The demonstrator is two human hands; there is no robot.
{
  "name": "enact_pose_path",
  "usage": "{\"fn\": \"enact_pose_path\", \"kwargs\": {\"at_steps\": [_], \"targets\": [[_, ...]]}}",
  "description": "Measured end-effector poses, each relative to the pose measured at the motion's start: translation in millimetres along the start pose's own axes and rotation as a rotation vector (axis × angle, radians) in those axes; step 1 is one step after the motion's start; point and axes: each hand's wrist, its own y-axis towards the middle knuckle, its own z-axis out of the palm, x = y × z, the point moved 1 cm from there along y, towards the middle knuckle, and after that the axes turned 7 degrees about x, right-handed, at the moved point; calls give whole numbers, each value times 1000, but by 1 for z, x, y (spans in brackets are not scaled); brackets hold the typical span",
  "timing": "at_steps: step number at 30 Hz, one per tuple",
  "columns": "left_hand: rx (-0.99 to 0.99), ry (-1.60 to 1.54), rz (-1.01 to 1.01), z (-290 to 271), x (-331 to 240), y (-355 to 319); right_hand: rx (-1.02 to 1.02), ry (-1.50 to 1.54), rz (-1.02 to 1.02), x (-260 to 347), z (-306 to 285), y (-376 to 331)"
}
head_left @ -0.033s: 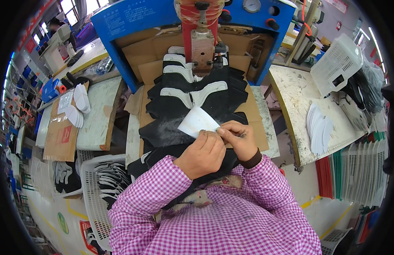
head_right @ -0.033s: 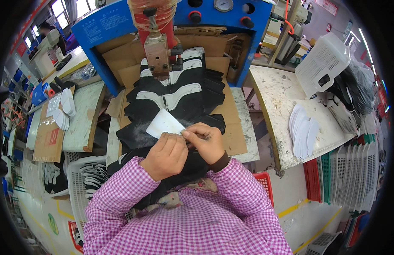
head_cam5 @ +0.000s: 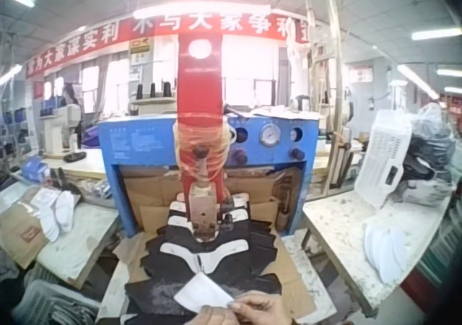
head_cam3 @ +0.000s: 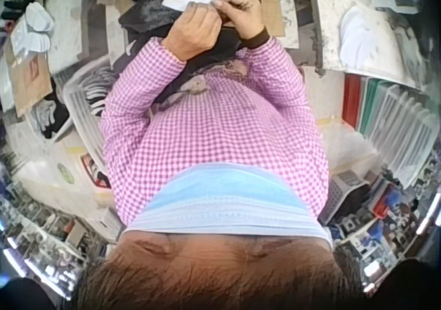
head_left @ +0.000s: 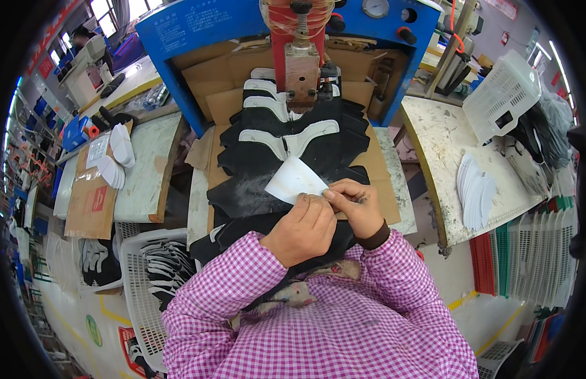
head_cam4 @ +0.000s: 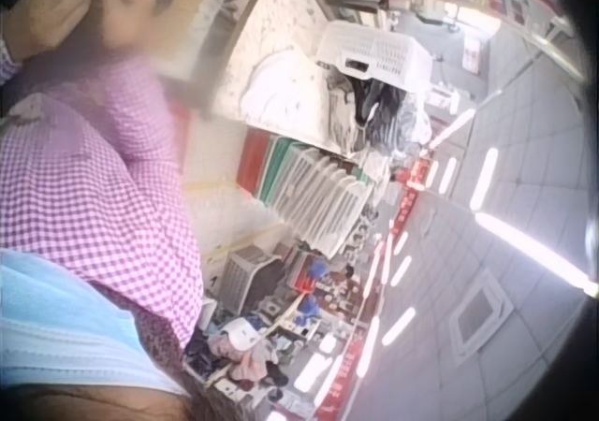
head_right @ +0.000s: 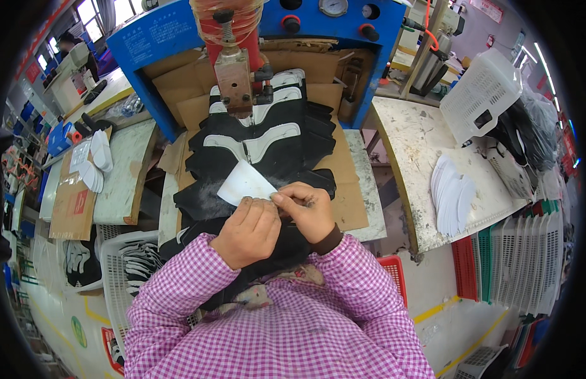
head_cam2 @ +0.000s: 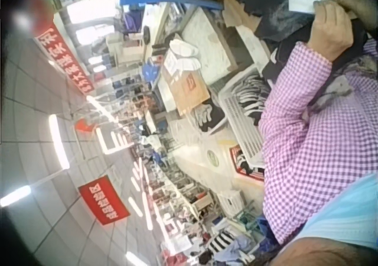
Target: The person picks white insole-like pieces and places them onto black shoe uppers, then retrieves more uppers from a red basket and aligns them under a press. They repeatedly handle and stack the black uppers, inserting white inserts into each one.
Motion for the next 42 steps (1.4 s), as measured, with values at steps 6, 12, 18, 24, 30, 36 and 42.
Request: {"fn": "enact_pose_path", "kwargs": {"at_steps": [6,12,18,24,30,36,42], "targets": [[-84,-446,-291,-10,-43,-21,-180,-19,-27,-11,-58,8],[-271,-2151,-1516,26,-43,-81,-145,78,30,-48,-106,23],[-585,-2265,-1702,37,-36,-89,12,64,115,-71,-100,34],[-690,-2292,-1705,44,-32,-87,156,85,57,-44,-93,19],[-557,-1723,-1473,35,-28,-85,142,105,0,-25,-49,-12],[-737,-1886,-1516,13,-1,-95,156,60,-198,-14,-4,-26],[-834,-1812,-1260,-35,17,-119,365,32,-299,4,28,-48]]}}
